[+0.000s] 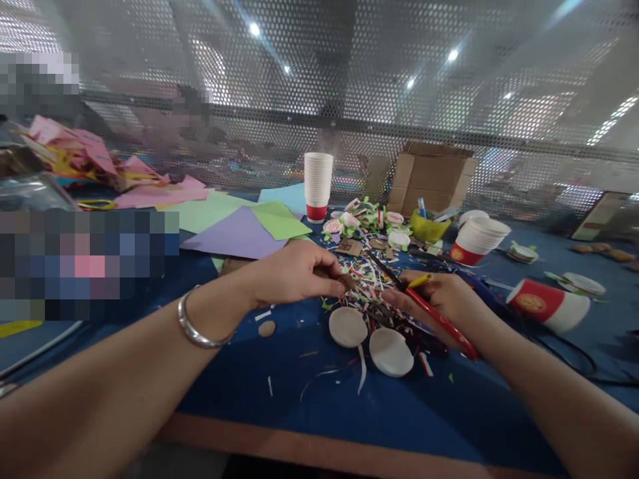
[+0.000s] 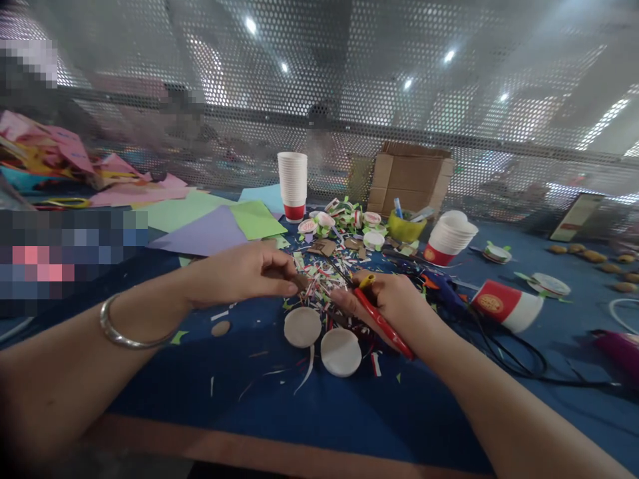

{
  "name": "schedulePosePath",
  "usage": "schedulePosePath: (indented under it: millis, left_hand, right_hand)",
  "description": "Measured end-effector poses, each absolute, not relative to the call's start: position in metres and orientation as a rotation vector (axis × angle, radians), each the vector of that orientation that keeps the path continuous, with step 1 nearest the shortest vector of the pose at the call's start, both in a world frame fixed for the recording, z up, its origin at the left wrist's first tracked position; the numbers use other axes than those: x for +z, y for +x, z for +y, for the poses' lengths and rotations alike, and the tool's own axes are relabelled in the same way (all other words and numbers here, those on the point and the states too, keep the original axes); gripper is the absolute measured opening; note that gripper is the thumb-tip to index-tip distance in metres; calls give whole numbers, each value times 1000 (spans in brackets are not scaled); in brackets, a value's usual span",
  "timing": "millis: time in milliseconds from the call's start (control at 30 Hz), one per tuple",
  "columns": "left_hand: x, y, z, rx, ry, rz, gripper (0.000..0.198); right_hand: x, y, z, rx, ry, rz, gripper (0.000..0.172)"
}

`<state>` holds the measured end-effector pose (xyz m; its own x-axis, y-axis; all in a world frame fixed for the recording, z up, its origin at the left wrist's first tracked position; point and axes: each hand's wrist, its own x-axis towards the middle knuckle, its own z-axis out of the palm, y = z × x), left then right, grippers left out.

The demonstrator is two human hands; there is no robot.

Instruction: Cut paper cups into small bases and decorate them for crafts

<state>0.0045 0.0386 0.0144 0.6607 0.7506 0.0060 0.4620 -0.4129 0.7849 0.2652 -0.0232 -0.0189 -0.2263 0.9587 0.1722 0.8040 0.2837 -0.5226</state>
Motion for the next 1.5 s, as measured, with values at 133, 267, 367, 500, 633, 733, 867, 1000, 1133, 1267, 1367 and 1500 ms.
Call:
schedulePosePath:
  millis: [133,267,367,500,633,733,867,1000,1133,1267,1367,1500]
  left_hand:
    - [20,-7,47,314,2186,999,9]
    - [16,-5,49,457,1914,946,33]
    - [9,5,45,557,1639,839,38]
    - [2,20,34,615,1391,790,25]
    - [2,31,20,609,1386,750,23]
    - [3,37,12,611,1457,760,25]
    - [3,43,3,549,1456,721,25]
    - [4,43,3,533,1270,718,13]
    - [7,40,8,486,1036,674,22]
    - [7,36,12,488,1003,628,11]
    - [5,35,13,551,1020,634,14]
    - [2,36,15,733,1018,671,18]
  right_hand:
    - [-24,268,-20,409,-1576,-2120,54]
    - [-21,266,-24,467,-1533,-2081,52]
    - [-16,262,-28,509,-1482,-2062,50]
    - [-13,259,-29,541,-1435,-1978,46]
    - [-14,254,-28,626,-1377,-1867,42]
    - [-13,248,-31,753,-1358,-1811,35]
    - [-9,239,-38,950,-1345,-1713,32]
    - [-5,239,-41,989,-1340,-1633,29]
    - [-4,242,-42,967,-1368,-1564,30]
    - [-5,242,-43,941,-1378,-1595,33]
    - [-6,244,-43,813,-1343,-1673,29]
    - [-9,250,-41,736,-1321,-1751,27]
